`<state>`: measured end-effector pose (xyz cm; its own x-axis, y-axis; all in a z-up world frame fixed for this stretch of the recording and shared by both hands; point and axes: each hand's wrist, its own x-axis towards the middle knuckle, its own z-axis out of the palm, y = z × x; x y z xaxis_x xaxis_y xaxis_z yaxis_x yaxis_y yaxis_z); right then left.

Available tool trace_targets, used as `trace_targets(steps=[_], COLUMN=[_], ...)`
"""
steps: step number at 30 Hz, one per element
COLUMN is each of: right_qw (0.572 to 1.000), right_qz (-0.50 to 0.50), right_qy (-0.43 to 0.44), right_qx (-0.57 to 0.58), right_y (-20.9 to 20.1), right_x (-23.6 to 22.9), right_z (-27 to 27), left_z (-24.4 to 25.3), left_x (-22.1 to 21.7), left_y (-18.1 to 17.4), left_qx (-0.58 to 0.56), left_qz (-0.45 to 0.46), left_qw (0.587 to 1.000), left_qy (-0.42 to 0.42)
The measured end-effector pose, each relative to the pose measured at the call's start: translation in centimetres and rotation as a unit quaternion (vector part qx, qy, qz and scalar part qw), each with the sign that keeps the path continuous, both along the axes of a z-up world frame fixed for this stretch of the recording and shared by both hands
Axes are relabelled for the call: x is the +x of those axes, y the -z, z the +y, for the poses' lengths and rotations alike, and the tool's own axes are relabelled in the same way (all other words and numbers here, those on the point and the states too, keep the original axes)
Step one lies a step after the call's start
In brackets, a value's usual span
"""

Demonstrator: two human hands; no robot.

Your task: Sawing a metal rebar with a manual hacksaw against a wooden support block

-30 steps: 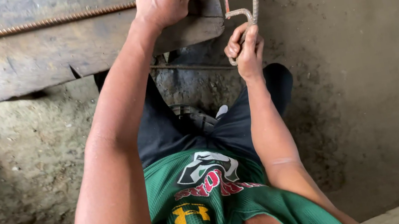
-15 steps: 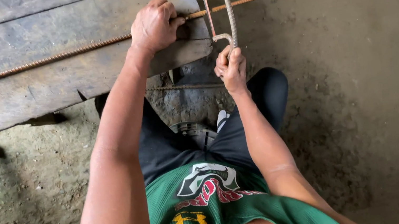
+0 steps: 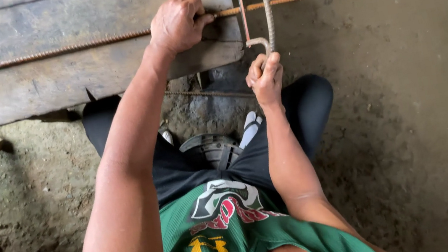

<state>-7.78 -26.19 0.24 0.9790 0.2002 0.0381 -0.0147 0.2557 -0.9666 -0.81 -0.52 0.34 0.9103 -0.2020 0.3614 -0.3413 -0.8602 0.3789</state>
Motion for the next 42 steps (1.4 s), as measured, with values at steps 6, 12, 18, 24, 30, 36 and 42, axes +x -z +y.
trace_targets(steps=[6,12,18,24,30,36,42], right_qw=[0.996,0.998,0.993,0.994,0.986,0.996,0.992], right_qz=[-0.039,0.029,0.015,0.007,-0.112,-0.045,-0.082], right_qy=[-0.011,0.051,0.094,0.078,0.085,0.039,0.044], right_qx=[-0.083,-0.034,-0.076,-0.071,-0.086,-0.063,-0.082], right_y=[0.3,-0.5,-0.1,1.0,1.9,1.1,0.1], right_x=[0.3,0.6,0.1,0.1,1.1,0.5,-0.2], right_z=[-0.4,0.7,1.4,1.1,1.3,0.9,0.8], left_z=[0.0,-0.2,0.1,-0.3,0.1,-0.1,-0.2], left_x=[0.6,0.3,-0.3,-0.2,0.5,0.1,-0.2], left_y=[0.5,-0.7,-0.5,0.1,0.2,0.4,0.6], left_qx=[0.007,-0.013,-0.005,-0.020,-0.033,-0.026,-0.042], left_qz=[-0.042,-0.057,-0.051,-0.033,-0.087,-0.062,-0.038], left_qw=[0.999,0.998,0.998,0.999,0.996,0.998,0.998], left_qy=[0.018,0.035,0.026,0.003,0.009,0.008,0.006])
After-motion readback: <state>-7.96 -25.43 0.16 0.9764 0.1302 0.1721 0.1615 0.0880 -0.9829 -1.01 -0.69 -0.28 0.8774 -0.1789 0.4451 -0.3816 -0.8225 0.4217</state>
